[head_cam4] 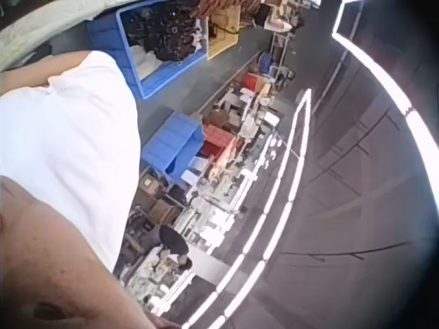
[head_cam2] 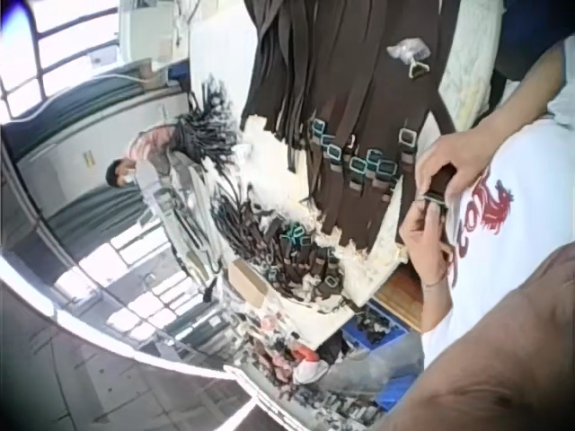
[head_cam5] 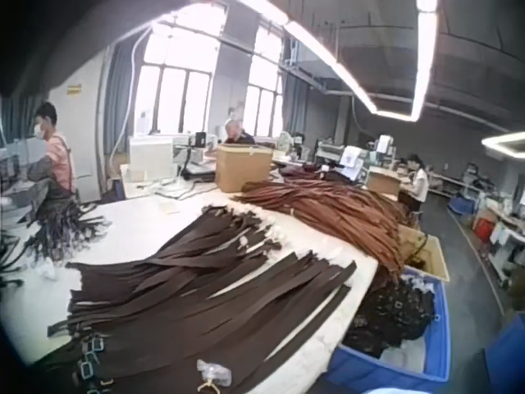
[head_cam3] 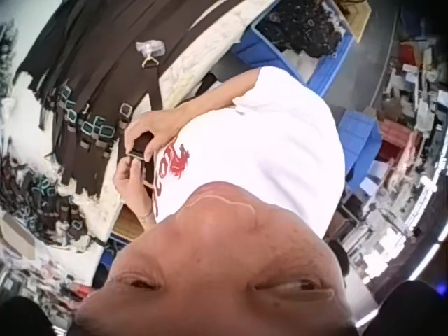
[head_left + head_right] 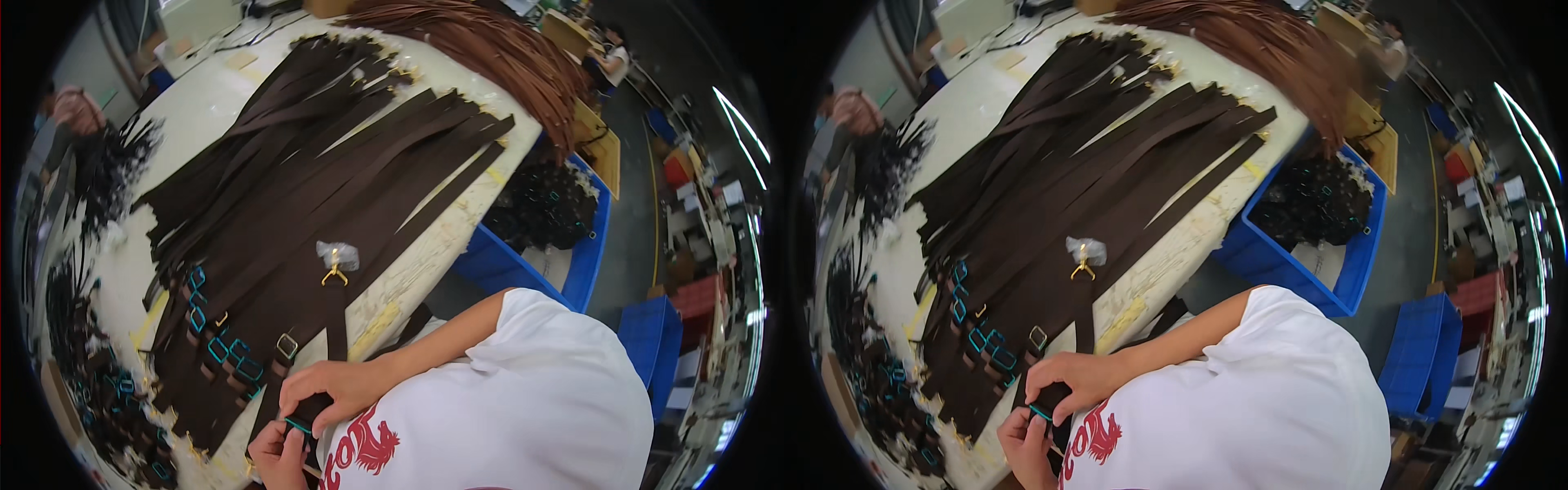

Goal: The person assembles brown fabric belts by hand at a factory workstation. They thread the belt ends through metal buckles and plastic keepers, then fold and align the fabric to secure the hardware. The person handles multiple belts sequentially, moving finished units aside and retrieving new ones from a pile.

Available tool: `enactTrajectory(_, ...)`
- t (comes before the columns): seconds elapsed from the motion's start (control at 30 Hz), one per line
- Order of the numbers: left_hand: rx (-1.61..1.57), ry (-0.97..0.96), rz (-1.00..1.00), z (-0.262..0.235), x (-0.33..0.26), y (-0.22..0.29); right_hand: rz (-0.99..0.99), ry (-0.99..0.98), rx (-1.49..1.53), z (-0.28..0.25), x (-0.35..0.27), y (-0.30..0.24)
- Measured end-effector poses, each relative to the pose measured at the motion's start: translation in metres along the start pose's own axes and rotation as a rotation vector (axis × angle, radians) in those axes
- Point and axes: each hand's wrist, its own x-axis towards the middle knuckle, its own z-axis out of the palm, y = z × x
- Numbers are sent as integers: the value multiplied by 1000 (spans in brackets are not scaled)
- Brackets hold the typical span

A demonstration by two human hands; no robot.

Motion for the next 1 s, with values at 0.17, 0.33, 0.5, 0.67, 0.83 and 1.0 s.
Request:
enactTrajectory(0.17, -605, -194, -178, 24, 13, 2, 27, 135, 9, -9, -10, -3)
enactTrajectory(0.33, -144, -58, 19, 28, -6, 20, -13, 133, 56, -8, -9, -13)
enactTrajectory(0.5, 65, -130, 9, 12, -9, 36, 54, 65, -26, -5, 0, -11)
enactTrajectory(0.67, 519, -15, 404, 10, 14, 6, 108, -8, -127, -14, -5, -3)
enactTrajectory(0.83, -351, -344, -163, 6, 25, 11, 141, 27, -56, -21, -4, -4)
enactTrajectory(1.0, -404, -253, -117, 7, 25, -3, 114, 12, -199, -24, 10, -5)
